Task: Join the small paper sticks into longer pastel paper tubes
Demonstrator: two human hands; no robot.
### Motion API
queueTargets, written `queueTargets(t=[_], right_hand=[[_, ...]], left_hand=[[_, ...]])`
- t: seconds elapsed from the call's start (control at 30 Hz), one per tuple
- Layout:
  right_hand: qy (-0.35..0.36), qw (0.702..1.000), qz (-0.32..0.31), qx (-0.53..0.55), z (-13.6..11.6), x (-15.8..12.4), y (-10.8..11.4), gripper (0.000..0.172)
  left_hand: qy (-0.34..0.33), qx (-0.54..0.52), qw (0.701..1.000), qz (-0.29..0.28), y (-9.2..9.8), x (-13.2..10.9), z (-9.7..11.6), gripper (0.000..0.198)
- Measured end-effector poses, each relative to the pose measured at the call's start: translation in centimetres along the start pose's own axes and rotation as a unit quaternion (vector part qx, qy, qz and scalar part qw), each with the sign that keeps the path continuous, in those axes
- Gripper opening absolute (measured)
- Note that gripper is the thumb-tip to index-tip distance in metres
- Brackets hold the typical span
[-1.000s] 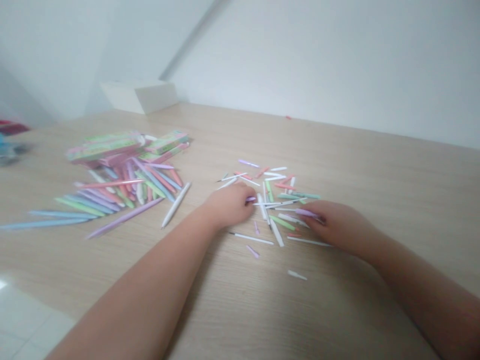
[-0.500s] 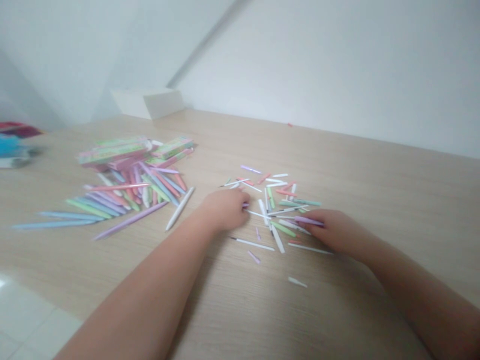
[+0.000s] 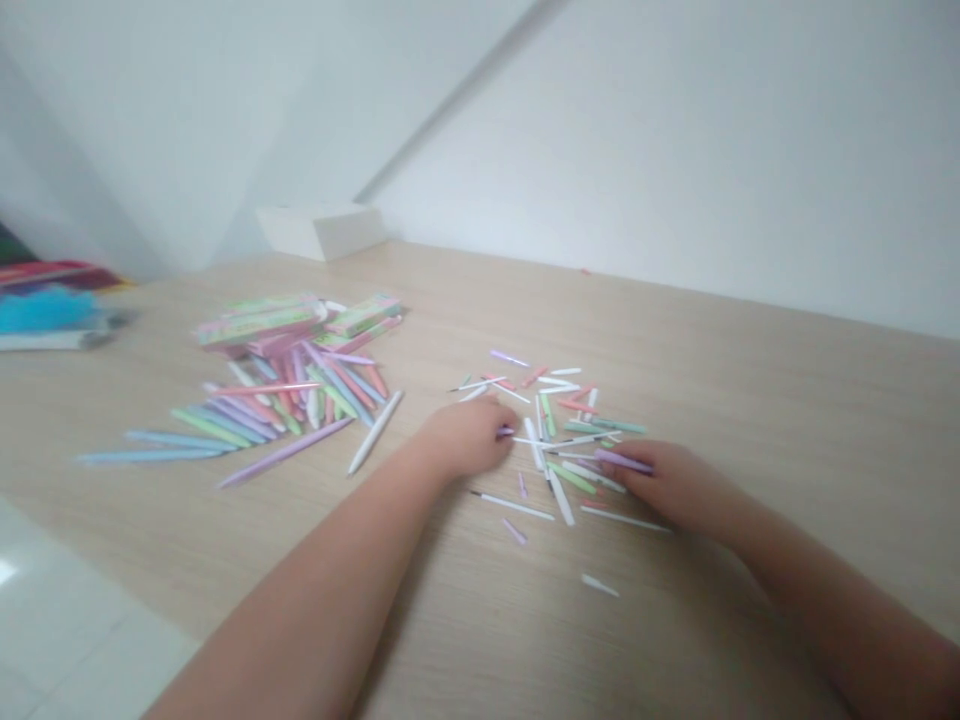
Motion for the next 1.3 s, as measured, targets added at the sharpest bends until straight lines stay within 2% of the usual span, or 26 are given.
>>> queueTargets(t=[0.17,0.27,0.3,0.4,0.47,0.53,0.67,0.83,1.0,1.17,1.3], right_hand=[[-0.047,0.988,0.146,0.024,-1.0,-0.4,2.9,0.041],[-0.045,0.981,0.185,0.049,-2.7,1.4,4.1,0.042],[-0.035,0.981,0.183,0.052,-3.3,2.7,4.1,0.042],[-0.011,0.991,0.126,0.044,-4.4,8.5,2.9,0.045],[-0.034,0.998,0.059,-0.019,-4.1,13.0,1.3,0.047],[-0.038,0.998,0.031,-0.043,-3.8,17.0,0.2,0.042],[-0.024,0.995,-0.016,-0.097,-2.9,22.2,-2.0,0.039],[0.021,0.988,-0.031,-0.148,-1.7,23.7,-3.1,0.049],[0.045,0.983,-0.050,-0.170,-1.0,24.0,-2.5,0.052],[0.086,0.976,-0.060,-0.189,-2.4,24.8,-1.9,0.045],[0.146,0.965,-0.075,-0.206,-4.5,25.3,-2.6,0.045]], left_hand=[[-0.014,-0.023,1.000,0.012,-0.2,0.2,0.0,0.024],[-0.034,-0.029,0.999,0.017,-0.3,0.3,0.2,0.024],[-0.036,-0.031,0.999,0.020,-0.4,0.3,0.2,0.024],[-0.033,-0.035,0.999,0.026,-0.4,0.5,0.1,0.025],[-0.035,-0.035,0.998,0.026,-0.5,0.5,0.2,0.024],[-0.036,-0.034,0.998,0.025,-0.5,0.6,0.2,0.024],[-0.029,-0.034,0.999,0.031,-0.5,0.7,0.0,0.023],[-0.025,-0.039,0.998,0.032,-0.8,0.9,-0.2,0.024],[-0.008,-0.042,0.999,0.016,-1.0,0.9,-0.3,0.026],[-0.023,-0.029,0.999,0.020,-0.7,1.0,0.2,0.025],[-0.017,-0.038,0.999,0.007,-0.7,1.0,0.2,0.026]])
Point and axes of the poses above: each hand's wrist, its own x-axis towards the middle knuckle, its own y-axis out of the back of the hand, z = x × y, the point moved 8 cm from there along x, towards the middle knuckle, and after that the axes turned 3 degrees about x, right-handed, at the moved point
